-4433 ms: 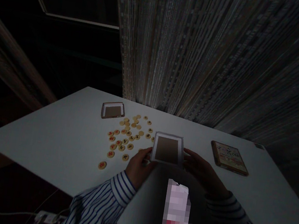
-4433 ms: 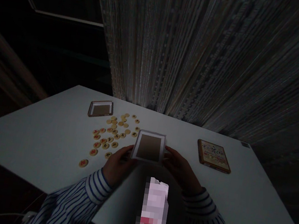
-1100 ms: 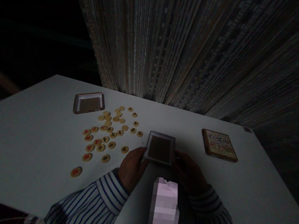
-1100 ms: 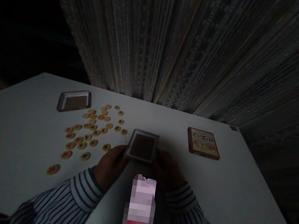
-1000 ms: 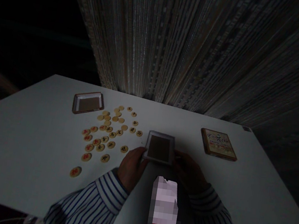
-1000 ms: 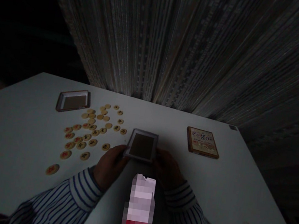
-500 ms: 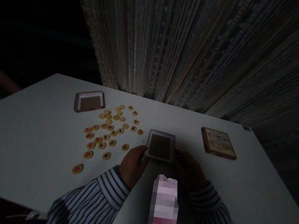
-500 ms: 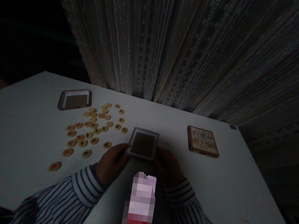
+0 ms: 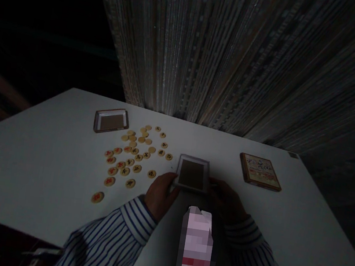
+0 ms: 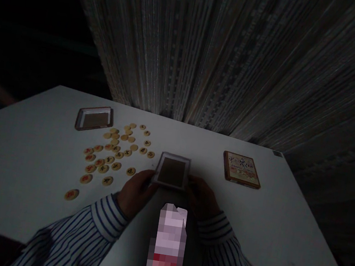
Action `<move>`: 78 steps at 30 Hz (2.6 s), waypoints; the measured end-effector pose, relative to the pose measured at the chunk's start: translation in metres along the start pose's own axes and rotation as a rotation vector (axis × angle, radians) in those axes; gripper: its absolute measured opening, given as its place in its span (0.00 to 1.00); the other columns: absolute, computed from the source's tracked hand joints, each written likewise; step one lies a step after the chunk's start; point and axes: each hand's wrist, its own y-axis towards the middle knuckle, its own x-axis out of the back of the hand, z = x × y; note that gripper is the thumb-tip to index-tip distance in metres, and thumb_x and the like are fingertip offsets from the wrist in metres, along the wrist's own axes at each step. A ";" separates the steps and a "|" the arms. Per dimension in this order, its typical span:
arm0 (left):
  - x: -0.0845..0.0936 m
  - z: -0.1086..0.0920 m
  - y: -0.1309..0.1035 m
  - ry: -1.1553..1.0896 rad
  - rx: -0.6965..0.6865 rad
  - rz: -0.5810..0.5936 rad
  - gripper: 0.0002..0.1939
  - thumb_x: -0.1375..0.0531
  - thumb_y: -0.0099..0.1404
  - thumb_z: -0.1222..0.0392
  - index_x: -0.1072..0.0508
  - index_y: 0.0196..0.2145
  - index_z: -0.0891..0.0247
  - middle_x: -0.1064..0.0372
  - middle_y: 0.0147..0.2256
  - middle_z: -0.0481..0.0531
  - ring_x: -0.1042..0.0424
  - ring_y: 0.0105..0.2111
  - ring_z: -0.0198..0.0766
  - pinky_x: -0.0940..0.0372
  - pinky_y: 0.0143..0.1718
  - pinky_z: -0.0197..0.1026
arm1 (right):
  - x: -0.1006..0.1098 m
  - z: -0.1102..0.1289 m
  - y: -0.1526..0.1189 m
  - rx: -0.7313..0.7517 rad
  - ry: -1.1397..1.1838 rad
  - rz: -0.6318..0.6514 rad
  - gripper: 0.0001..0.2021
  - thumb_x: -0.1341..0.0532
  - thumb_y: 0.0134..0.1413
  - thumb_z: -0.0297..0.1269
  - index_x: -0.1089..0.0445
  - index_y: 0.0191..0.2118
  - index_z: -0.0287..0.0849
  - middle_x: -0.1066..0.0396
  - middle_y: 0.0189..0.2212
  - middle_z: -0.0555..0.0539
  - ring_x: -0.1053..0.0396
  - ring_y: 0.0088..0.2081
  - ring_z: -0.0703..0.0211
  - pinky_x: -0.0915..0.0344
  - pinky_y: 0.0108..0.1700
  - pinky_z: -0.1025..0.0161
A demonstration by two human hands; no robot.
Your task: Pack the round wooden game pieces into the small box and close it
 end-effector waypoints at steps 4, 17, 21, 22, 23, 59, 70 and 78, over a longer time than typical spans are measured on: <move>0.003 -0.003 -0.001 -0.003 0.022 -0.017 0.13 0.43 0.57 0.62 0.33 0.42 0.66 0.28 0.38 0.57 0.29 0.39 0.42 0.32 0.40 0.45 | 0.002 -0.003 0.000 -0.058 0.050 0.026 0.16 0.45 0.50 0.41 0.34 0.44 0.41 0.28 0.37 0.43 0.28 0.36 0.56 0.30 0.38 0.58; 0.020 -0.008 -0.004 -0.016 -0.011 -0.139 0.08 0.45 0.58 0.63 0.31 0.37 0.65 0.28 0.33 0.55 0.29 0.34 0.40 0.31 0.36 0.43 | 0.007 0.003 0.003 -0.028 0.020 -0.156 0.14 0.46 0.48 0.44 0.30 0.35 0.42 0.26 0.31 0.44 0.28 0.29 0.56 0.31 0.30 0.59; 0.033 -0.008 -0.011 0.032 -0.095 -0.179 0.08 0.45 0.59 0.63 0.31 0.37 0.66 0.28 0.33 0.57 0.29 0.35 0.41 0.31 0.37 0.44 | 0.010 0.005 0.004 -0.013 0.021 -0.169 0.15 0.46 0.48 0.46 0.30 0.35 0.41 0.26 0.31 0.43 0.28 0.32 0.55 0.31 0.32 0.58; 0.036 -0.008 -0.014 0.047 -0.112 -0.191 0.08 0.45 0.59 0.63 0.31 0.37 0.66 0.28 0.33 0.57 0.29 0.36 0.41 0.31 0.37 0.44 | 0.010 0.006 0.005 -0.005 0.018 -0.168 0.15 0.45 0.48 0.46 0.30 0.35 0.41 0.26 0.32 0.43 0.28 0.32 0.54 0.31 0.33 0.58; 0.039 -0.006 -0.017 0.063 -0.124 -0.203 0.08 0.45 0.59 0.63 0.31 0.37 0.66 0.28 0.34 0.57 0.29 0.36 0.41 0.32 0.37 0.45 | 0.010 0.007 0.005 0.003 0.012 -0.166 0.15 0.45 0.48 0.46 0.30 0.35 0.41 0.26 0.32 0.43 0.28 0.33 0.54 0.31 0.34 0.58; 0.080 0.052 -0.070 0.293 0.042 -0.307 0.17 0.47 0.59 0.62 0.37 0.47 0.66 0.30 0.41 0.61 0.29 0.41 0.46 0.32 0.40 0.49 | -0.063 0.123 0.036 0.550 -0.356 0.303 0.11 0.45 0.49 0.32 0.28 0.38 0.42 0.26 0.29 0.45 0.30 0.30 0.58 0.33 0.33 0.61; 0.069 0.057 -0.074 0.242 0.106 -0.380 0.19 0.48 0.58 0.64 0.39 0.49 0.67 0.31 0.43 0.63 0.30 0.44 0.47 0.32 0.42 0.50 | -0.089 0.160 0.046 0.496 -0.622 0.561 0.14 0.46 0.53 0.36 0.32 0.45 0.40 0.28 0.40 0.41 0.31 0.41 0.53 0.35 0.41 0.59; 0.070 0.056 -0.068 0.091 0.179 -0.324 0.21 0.50 0.57 0.67 0.39 0.50 0.68 0.32 0.45 0.64 0.31 0.45 0.45 0.33 0.44 0.49 | -0.109 0.171 0.052 0.451 -0.729 0.656 0.15 0.47 0.55 0.41 0.32 0.45 0.42 0.30 0.42 0.41 0.32 0.43 0.52 0.36 0.39 0.60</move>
